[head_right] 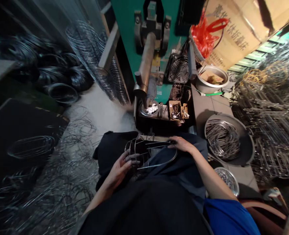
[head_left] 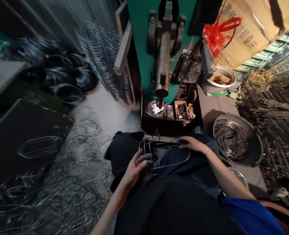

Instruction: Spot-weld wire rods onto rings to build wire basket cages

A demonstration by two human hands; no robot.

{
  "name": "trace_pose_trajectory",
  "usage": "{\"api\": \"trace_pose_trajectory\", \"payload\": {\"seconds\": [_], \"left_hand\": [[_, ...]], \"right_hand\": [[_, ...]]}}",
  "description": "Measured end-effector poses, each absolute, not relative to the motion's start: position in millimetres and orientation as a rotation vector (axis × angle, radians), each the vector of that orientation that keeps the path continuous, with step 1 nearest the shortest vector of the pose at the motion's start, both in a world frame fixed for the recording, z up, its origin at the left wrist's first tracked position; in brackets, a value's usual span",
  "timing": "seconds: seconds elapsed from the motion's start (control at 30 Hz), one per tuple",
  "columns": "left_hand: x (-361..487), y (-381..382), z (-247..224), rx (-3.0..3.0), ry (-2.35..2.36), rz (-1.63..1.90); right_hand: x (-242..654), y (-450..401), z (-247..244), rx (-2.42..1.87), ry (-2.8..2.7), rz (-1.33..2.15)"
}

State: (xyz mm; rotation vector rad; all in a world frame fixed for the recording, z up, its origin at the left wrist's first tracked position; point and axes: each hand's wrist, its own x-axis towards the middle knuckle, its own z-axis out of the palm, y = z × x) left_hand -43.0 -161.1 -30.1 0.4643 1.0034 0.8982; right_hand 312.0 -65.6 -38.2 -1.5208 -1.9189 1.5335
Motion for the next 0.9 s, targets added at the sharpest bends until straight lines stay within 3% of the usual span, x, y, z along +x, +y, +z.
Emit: {"api": "trace_pose_trajectory", "payload": {"seconds": [0.2, 0.37, 0.47, 0.6, 0.9], "left_hand": [[-22, -167, -40, 0.572, 1.123, 0.885], [-7, -121, -13, 0.569, 1.086, 1.055], [0, -95, 3, 0.575, 1.070, 1.170], [6, -71, 12, 0.602, 1.049, 1.274], [10, -41, 18, 0.632, 1.022, 1.317]], "right_hand": [[307, -56, -9, -1.345, -1.925, 1.429], [292, -44, 16, -1.335, -1.691, 1.508], [284, -29, 26, -1.334, -1.592, 1.365], [274, -3, 30, -1.352, -1.556, 1.148], [268, 36, 25, -1.435, -1.542, 1.141]]}}
